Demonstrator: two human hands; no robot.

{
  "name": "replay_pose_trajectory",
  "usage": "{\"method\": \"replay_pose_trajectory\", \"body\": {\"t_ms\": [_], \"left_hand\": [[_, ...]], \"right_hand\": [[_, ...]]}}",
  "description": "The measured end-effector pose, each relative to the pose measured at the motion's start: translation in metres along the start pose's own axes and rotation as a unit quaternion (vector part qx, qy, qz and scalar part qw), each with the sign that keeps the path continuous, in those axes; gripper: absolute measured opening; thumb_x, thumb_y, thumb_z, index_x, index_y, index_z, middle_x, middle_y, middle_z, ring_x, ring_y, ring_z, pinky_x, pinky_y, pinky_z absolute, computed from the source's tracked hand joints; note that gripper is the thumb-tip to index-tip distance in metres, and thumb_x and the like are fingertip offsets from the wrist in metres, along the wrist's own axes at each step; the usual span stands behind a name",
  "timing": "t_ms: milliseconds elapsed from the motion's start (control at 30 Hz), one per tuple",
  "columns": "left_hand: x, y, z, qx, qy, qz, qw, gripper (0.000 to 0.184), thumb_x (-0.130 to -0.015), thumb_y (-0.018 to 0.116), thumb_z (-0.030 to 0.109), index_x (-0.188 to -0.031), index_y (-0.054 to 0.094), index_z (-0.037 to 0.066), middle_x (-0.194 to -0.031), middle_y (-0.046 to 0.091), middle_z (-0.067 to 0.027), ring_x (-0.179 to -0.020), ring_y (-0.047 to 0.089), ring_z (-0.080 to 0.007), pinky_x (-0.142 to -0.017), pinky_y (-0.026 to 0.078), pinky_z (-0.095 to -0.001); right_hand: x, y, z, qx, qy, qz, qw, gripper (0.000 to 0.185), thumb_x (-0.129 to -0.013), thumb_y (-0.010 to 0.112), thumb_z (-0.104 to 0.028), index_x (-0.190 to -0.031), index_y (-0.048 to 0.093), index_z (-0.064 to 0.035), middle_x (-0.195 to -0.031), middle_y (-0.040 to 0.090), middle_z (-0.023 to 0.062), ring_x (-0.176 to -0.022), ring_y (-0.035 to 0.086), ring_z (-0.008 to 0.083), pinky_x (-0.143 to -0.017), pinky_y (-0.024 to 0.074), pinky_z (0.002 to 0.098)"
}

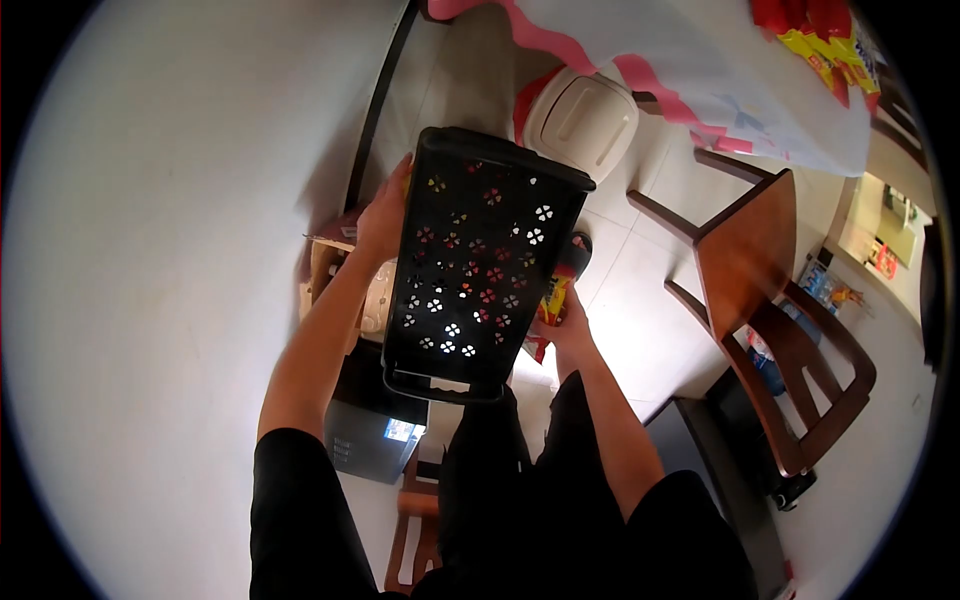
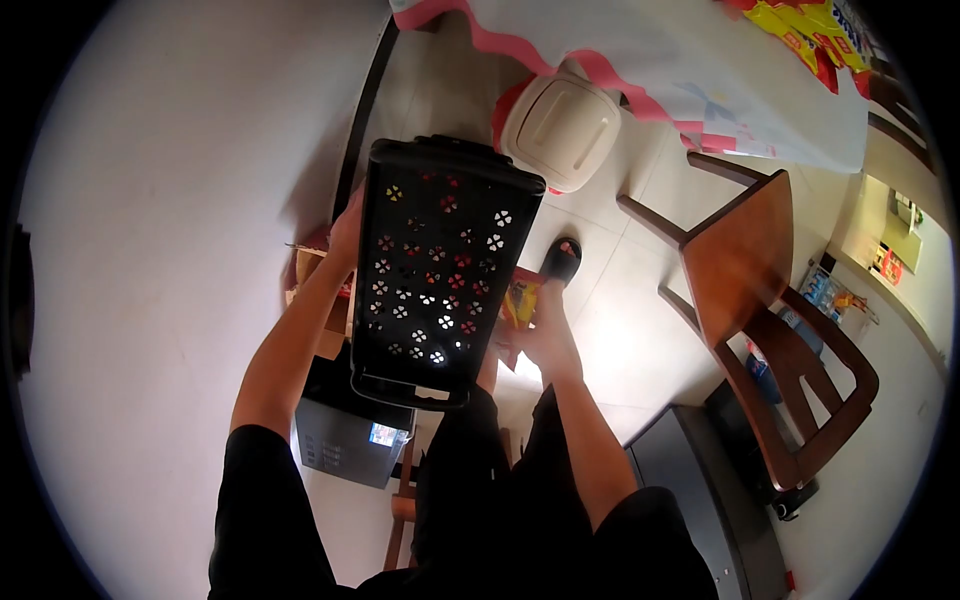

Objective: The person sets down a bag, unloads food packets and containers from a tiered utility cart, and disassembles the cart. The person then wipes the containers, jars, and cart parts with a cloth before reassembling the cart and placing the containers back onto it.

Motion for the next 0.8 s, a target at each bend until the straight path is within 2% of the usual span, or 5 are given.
{"method": "replay_pose_trajectory", "body": {"t_ms": [100, 133, 267, 400, 800], "left_hand": [[0.019, -0.016, -0.004, 0.050, -0.015, 0.035, 0.998, 0.097, -0.083, 0.078, 0.038, -0.159, 0.021, 0.018, -0.142, 0.056, -0.0207, -0.125, 0.059, -0.0421, -0.102, 0.050, -0.0479], [0.025, -0.022, -0.007, 0.077, -0.015, 0.040, 0.996, 0.100, -0.080, 0.082, 0.035, -0.158, 0.022, 0.017, -0.142, 0.056, -0.0199, -0.125, 0.060, -0.0395, -0.103, 0.050, -0.0470], [0.031, -0.017, -0.070, 0.232, -0.022, 0.074, 0.970, 0.099, -0.077, 0.087, 0.014, -0.155, 0.024, 0.012, -0.137, 0.057, -0.0168, -0.121, 0.062, -0.0294, -0.104, 0.050, -0.0419], [0.060, -0.030, -0.084, 0.390, -0.133, 0.090, 0.906, 0.093, -0.079, 0.072, -0.016, -0.153, 0.023, 0.011, -0.137, 0.054, -0.0139, -0.122, 0.059, -0.0241, -0.105, 0.052, -0.0373], [0.208, -0.155, -0.020, 0.505, -0.065, 0.283, 0.813, 0.094, -0.078, 0.060, -0.014, -0.158, 0.022, 0.017, -0.139, 0.049, -0.0135, -0.124, 0.055, -0.0257, -0.104, 0.052, -0.0402]], "right_hand": [[0.005, -0.003, -0.004, -0.074, 0.000, -0.024, 0.997, 0.084, -0.074, 0.072, 0.008, -0.147, 0.035, -0.0065, -0.126, 0.054, 0.0124, -0.115, 0.059, 0.0246, -0.093, 0.0567, 0.0350], [0.010, -0.005, -0.004, -0.146, 0.098, -0.011, 0.984, 0.081, -0.075, 0.073, 0.017, -0.146, 0.041, -0.0055, -0.129, 0.060, 0.0073, -0.123, 0.059, 0.0227, -0.108, 0.0472, 0.0370], [0.016, -0.021, -0.034, -0.196, 0.121, 0.026, 0.973, 0.078, -0.076, 0.072, 0.017, -0.144, 0.041, -0.0049, -0.131, 0.061, 0.0092, -0.123, 0.060, 0.0243, -0.108, 0.0492, 0.0386], [0.017, -0.082, 0.009, -0.160, 0.074, 0.042, 0.984, 0.077, -0.077, 0.073, 0.015, -0.145, 0.042, -0.0047, -0.132, 0.062, 0.0104, -0.122, 0.062, 0.0246, -0.106, 0.0518, 0.0392], [0.141, -0.186, -0.088, -0.276, -0.019, 0.106, 0.955, 0.078, -0.077, 0.077, 0.001, -0.145, 0.040, -0.0057, -0.134, 0.061, 0.0118, -0.121, 0.063, 0.0284, -0.104, 0.0531, 0.0444]]}}
Point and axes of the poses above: each hand's wrist, its own x-axis away from the middle knuckle, its own y-axis out of the palm, z = x × y, the point moved 9 cm from there along -x, towards the middle knuckle
